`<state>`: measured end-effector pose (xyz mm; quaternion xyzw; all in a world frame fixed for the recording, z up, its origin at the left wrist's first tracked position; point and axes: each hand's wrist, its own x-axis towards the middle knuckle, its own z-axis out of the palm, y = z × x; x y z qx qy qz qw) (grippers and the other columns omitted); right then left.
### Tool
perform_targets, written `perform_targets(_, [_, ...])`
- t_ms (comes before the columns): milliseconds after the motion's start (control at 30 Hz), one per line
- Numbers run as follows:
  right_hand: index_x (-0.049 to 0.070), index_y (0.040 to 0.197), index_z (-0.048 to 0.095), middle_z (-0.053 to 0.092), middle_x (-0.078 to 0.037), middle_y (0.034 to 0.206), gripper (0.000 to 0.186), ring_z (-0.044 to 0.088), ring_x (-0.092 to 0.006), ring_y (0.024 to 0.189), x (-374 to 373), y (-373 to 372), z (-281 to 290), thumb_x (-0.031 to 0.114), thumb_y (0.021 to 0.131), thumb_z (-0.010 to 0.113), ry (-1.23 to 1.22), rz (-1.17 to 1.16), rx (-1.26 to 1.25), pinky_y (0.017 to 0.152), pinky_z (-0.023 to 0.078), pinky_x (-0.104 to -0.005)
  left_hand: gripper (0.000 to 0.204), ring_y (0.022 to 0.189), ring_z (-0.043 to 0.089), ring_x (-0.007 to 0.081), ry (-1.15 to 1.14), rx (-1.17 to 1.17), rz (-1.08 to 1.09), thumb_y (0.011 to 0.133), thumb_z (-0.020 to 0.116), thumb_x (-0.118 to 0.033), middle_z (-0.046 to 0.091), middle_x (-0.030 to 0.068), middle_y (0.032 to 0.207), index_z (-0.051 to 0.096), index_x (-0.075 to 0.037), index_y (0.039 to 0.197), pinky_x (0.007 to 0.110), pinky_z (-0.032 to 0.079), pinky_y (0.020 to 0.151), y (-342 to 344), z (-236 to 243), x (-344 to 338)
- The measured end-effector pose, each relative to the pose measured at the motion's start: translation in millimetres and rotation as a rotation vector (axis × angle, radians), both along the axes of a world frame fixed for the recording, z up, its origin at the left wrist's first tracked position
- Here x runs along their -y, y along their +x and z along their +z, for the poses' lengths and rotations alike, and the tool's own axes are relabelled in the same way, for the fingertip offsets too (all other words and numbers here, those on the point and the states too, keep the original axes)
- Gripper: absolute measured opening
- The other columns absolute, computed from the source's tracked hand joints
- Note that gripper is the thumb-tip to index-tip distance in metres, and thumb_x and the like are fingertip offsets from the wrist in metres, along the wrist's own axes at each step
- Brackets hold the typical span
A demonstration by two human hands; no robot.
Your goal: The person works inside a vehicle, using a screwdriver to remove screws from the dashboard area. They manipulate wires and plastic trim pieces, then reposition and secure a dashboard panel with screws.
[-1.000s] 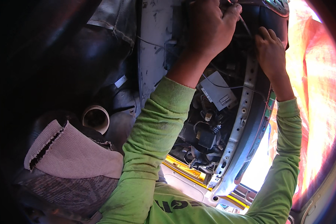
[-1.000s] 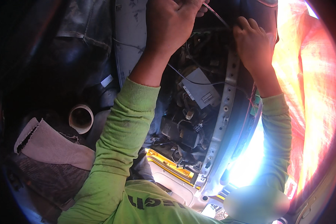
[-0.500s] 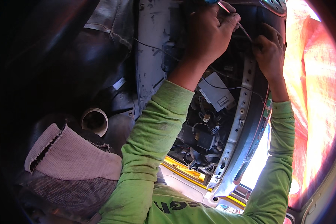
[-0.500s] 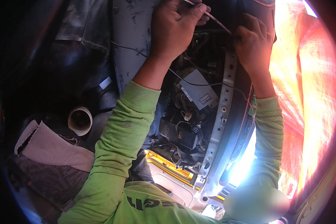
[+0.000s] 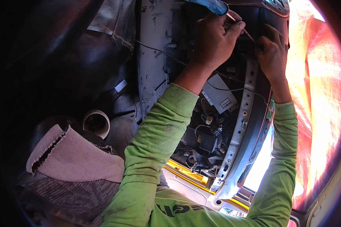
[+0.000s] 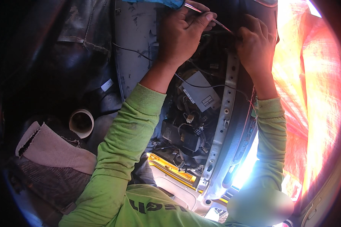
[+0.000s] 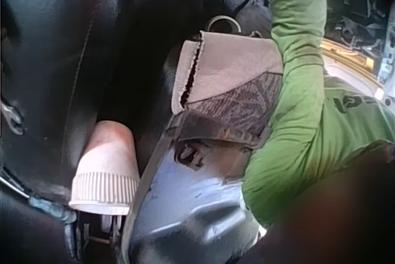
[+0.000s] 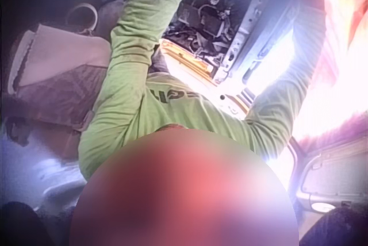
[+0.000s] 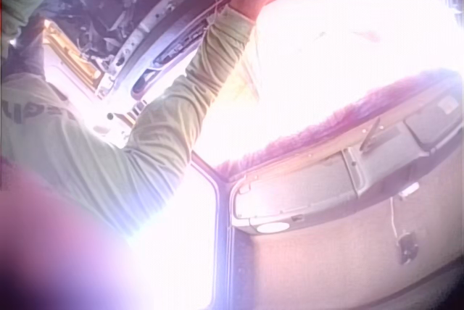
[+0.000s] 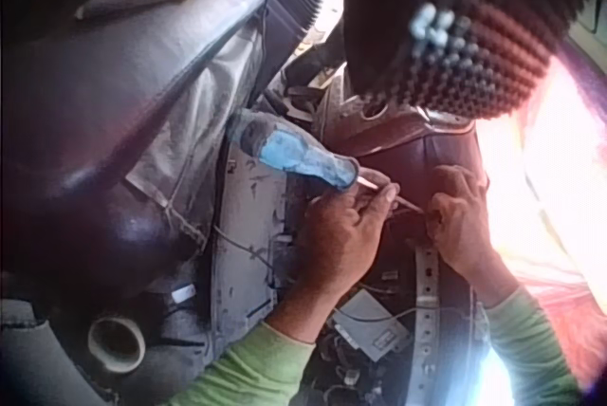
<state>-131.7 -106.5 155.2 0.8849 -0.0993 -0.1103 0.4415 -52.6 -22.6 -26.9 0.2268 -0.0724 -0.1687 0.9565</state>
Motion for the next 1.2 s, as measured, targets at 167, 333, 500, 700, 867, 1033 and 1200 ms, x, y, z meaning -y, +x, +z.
perform_targets(167, [0.011, 0.096, 0.078, 0.064, -0.008, 0.137, 0.019, 0.058, -0.0277, 0.129, 4.1, 4.5, 9.0, 0.013, 0.077, 0.078, -0.006, 0.024, -0.102, 0.105, 0.045, -0.0442, 0.009, 0.064, 0.073, 0.0185, 0.03, 0.13, 0.067, 0.09, 0.077, -0.007, 0.073, 0.0092, 0.074, 0.07, -0.003, 0.093, 0.03, 0.054, 0.059, 1.0, -1.1, -0.5])
perform_targets(333, [0.008, 0.129, 0.067, 0.065, -0.014, 0.132, 0.039, 0.062, -0.0283, 0.125, -28.1, 60.3, 56.3, 0.012, 0.091, 0.073, 0.888, -0.58, 0.305, 0.103, 0.05, -0.0377, 0.008, 0.065, 0.073, 0.0228, -0.025, 0.189, 0.176, 0.089, 0.076, -0.005, 0.072, 0.0092, 0.075, 0.069, -0.004, 0.094, 0.031, 0.054, 0.06, 1.0, 7.0, 3.3])
perform_targets(500, [0.003, 0.136, 0.062, 0.063, -0.014, 0.138, 0.042, 0.066, -0.025, 0.122, -90.7, 124.9, 66.9, 0.006, 0.095, 0.07, 0.865, -0.008, -0.239, 0.102, 0.052, -0.0358, 0.007, 0.069, 0.074, 0.0269, -0.029, 0.28, 0.229, 0.09, 0.073, -0.002, 0.072, 0.0102, 0.077, 0.068, -0.004, 0.094, 0.034, 0.056, 0.062, 3.0, 16.4, 2.5])
perform_targets(700, [0.003, 0.135, 0.062, 0.063, -0.015, 0.137, 0.042, 0.065, -0.0268, 0.122, -125.0, 160.2, 43.2, 0.007, 0.094, 0.071, 0.718, 0.069, -0.441, 0.102, 0.052, -0.0369, 0.007, 0.072, 0.073, 0.0306, 0.0, 0.38, 0.182, 0.09, 0.073, -0.004, 0.072, 0.0126, 0.078, 0.067, -0.004, 0.094, 0.038, 0.056, 0.064, 8.9, 14.8, -2.9])
perform_targets(867, [0.003, 0.134, 0.062, 0.063, -0.016, 0.136, 0.042, 0.065, -0.0284, 0.122, -129.2, 162.7, 42.2, 0.008, 0.093, 0.071, 0.662, 0.124, -0.455, 0.102, 0.053, -0.0378, 0.007, 0.074, 0.073, 0.0328, 0.061, 0.387, 0.19, 0.09, 0.073, -0.004, 0.072, 0.0142, 0.079, 0.068, -0.004, 0.095, 0.04, 0.056, 0.064, 8.2, 19.8, -0.6])
perform_targets(1033, [0.003, 0.133, 0.062, 0.063, -0.016, 0.135, 0.042, 0.065, -0.0299, 0.122, -129.6, 164.5, 43.8, 0.009, 0.092, 0.072, 0.62, 0.176, -0.457, 0.101, 0.053, -0.0388, 0.009, 0.079, 0.072, 0.0356, 0.058, 0.429, 0.262, 0.09, 0.073, -0.007, 0.072, 0.0156, 0.082, 0.069, -0.002, 0.096, 0.042, 0.055, 0.068, 14.4, 20.9, -2.4])
perform_targets(1200, [0.003, 0.132, 0.061, 0.063, -0.017, 0.135, 0.043, 0.064, -0.0314, 0.122, -129.4, 171.1, 32.5, 0.01, 0.091, 0.072, 0.551, 0.27, -0.453, 0.101, 0.053, -0.0397, 0.019, 0.101, 0.068, 0.04, 0.215, 0.484, -0.024, 0.09, 0.072, -0.011, 0.073, 0.0188, 0.102, 0.071, 0.0, 0.105, 0.046, 0.051, 0.09, 11.4, 17.2, -9.8])
